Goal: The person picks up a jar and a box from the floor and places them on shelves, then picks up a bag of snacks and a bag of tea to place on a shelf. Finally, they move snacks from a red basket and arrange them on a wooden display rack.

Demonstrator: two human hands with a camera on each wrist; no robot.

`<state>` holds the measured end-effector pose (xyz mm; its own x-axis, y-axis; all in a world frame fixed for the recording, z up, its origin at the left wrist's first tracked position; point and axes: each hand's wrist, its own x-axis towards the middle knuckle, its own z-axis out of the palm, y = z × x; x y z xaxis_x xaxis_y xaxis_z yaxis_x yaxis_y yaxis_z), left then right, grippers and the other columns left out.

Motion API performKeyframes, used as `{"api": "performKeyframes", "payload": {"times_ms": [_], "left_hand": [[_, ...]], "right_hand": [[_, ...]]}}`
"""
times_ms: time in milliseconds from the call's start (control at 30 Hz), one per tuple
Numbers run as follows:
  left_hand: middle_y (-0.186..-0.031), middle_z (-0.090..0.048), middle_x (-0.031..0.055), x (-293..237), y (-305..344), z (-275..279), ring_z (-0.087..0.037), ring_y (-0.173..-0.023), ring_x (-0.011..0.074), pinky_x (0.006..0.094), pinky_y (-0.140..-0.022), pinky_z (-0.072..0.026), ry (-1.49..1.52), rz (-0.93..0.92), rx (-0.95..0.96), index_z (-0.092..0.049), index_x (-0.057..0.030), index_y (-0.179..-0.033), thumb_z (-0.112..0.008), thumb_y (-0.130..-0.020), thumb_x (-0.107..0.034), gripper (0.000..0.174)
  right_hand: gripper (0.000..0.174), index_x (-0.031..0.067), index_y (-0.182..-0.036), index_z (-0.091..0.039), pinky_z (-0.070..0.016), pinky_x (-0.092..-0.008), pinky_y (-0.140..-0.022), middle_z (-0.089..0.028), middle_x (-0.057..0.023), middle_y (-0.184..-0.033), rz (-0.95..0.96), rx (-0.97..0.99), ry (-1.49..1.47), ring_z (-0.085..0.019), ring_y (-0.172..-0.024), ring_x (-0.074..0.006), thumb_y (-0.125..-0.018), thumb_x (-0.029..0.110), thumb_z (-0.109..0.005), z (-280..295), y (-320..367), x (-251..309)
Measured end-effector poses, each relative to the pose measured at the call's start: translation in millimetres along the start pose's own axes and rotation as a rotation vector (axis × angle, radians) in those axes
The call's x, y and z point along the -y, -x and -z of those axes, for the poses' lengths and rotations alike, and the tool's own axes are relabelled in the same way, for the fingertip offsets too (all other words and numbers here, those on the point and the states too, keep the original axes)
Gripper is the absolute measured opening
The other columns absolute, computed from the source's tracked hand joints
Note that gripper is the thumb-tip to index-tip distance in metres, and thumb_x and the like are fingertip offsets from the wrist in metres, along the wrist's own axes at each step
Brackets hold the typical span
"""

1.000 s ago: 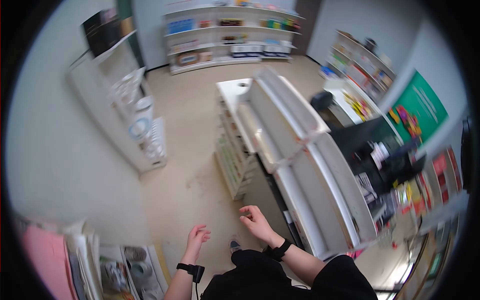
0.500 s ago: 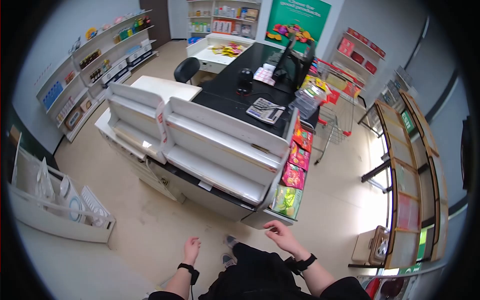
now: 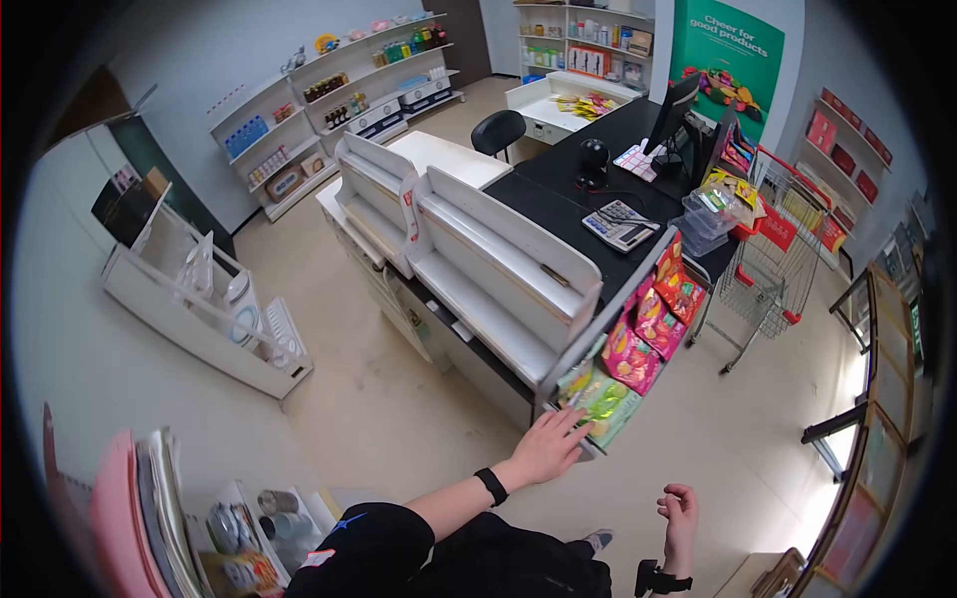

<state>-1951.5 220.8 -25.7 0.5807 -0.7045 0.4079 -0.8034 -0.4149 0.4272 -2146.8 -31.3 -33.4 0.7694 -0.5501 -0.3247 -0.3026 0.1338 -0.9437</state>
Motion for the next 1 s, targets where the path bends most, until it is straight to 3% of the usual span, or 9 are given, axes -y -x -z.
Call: {"api": "performKeyframes", "payload": {"times_ms": [100,333,467,533,600,667,800,867,1000], "left_hand": [[-0.138,-0.047,0.0132,-28,-3,-51,-0.042,-0.131,0.03,0.0523,-0.11,-0.026,-0.317,0.181,0.112,-0.051,-0.0126,-0.131,-0.054,-0.091,-0.033,0.045],[-0.123,-0.057,0.0108,-43,-11,-73,-0.048,-0.124,0.0281,0.0541,-0.107,-0.0299,-0.461,0.388,0.115,-0.061,-0.0086,-0.111,-0.061,-0.085,-0.028,0.033],[-0.109,-0.06,0.0129,-79,-34,-79,-0.053,-0.109,0.0323,0.0479,-0.096,-0.0393,-0.245,0.43,-0.247,-0.061,-0.0054,-0.105,-0.062,-0.078,-0.012,0.028],[-0.108,-0.06,0.0134,-111,-62,-85,-0.054,-0.105,0.0331,0.0462,-0.093,-0.041,-0.197,0.349,-0.261,-0.061,-0.0051,-0.104,-0.062,-0.077,-0.009,0.027],[-0.107,-0.06,0.0139,-120,-95,-111,-0.056,-0.101,0.0339,0.0445,-0.089,-0.0427,-0.139,0.271,-0.275,-0.061,-0.0049,-0.103,-0.061,-0.075,-0.006,0.027],[-0.103,-0.061,0.0137,-118,-141,-144,-0.058,-0.095,0.034,0.0422,-0.084,-0.045,-0.004,0.228,-0.263,-0.062,-0.0045,-0.099,-0.06,-0.074,-0.004,0.025],[-0.095,-0.063,0.0124,-99,-260,-218,-0.06,-0.091,0.0321,0.0407,-0.079,-0.0465,0.1,0.119,-0.229,-0.063,-0.0044,-0.095,-0.058,-0.073,0.0,0.024],[-0.092,-0.063,0.012,-90,-326,-253,-0.06,-0.09,0.0313,0.0404,-0.079,-0.0466,0.119,0.061,-0.238,-0.062,-0.0043,-0.095,-0.058,-0.074,0.0,0.022],[-0.089,-0.063,0.0125,-94,-446,-288,-0.061,-0.088,0.0321,0.0395,-0.078,-0.0469,0.259,0.043,-0.146,-0.062,-0.0037,-0.095,-0.057,-0.078,0.0,0.018]], "right_hand": [[0.019,0.0035,-0.107,-0.059,-0.0488,-0.0256,-0.074,-0.061,-0.0039,-0.097,-0.009,0.042,0.03,-0.06,-0.082,-0.0121,-0.088,0.009,-0.057,62,-23,0],[0.021,0.0047,-0.107,-0.061,-0.0472,-0.0246,-0.074,-0.063,-0.0023,-0.089,-0.012,0.173,0.059,-0.057,-0.08,-0.0097,-0.086,0.006,-0.059,174,-63,0],[0.019,0.0055,-0.108,-0.06,-0.0496,-0.0258,-0.075,-0.062,-0.0043,-0.1,0.006,0.206,0.086,-0.061,-0.086,-0.0122,-0.089,0.008,-0.057,213,-95,15],[0.019,0.0051,-0.108,-0.06,-0.0496,-0.0265,-0.076,-0.062,-0.0045,-0.098,0.007,0.201,0.076,-0.061,-0.086,-0.0125,-0.089,0.01,-0.059,232,-114,22],[0.019,0.0054,-0.108,-0.061,-0.0493,-0.0263,-0.076,-0.063,-0.0042,-0.096,0.026,0.163,0.064,-0.061,-0.086,-0.0124,-0.089,0.01,-0.059,254,-138,25],[0.021,0.0063,-0.108,-0.062,-0.0425,-0.0226,-0.064,-0.061,0.0,-0.08,0.061,0.088,0.117,-0.052,-0.072,-0.0069,-0.088,0.011,-0.062,278,-163,33],[0.021,0.0058,-0.108,-0.062,-0.0437,-0.0232,-0.063,-0.062,-0.0006,-0.08,0.056,-0.042,0.13,-0.053,-0.072,-0.0077,-0.087,0.011,-0.063,347,-206,60],[0.02,0.0055,-0.109,-0.06,-0.0506,-0.0272,-0.075,-0.063,-0.0041,-0.096,0.001,-0.184,0.136,-0.062,-0.085,-0.0134,-0.089,0.011,-0.06,388,-234,64],[0.02,0.0052,-0.11,-0.059,-0.0513,-0.0282,-0.074,-0.062,-0.0046,-0.102,-0.068,-0.29,0.068,-0.062,-0.087,-0.015,-0.091,0.01,-0.057,428,-283,94]]}}
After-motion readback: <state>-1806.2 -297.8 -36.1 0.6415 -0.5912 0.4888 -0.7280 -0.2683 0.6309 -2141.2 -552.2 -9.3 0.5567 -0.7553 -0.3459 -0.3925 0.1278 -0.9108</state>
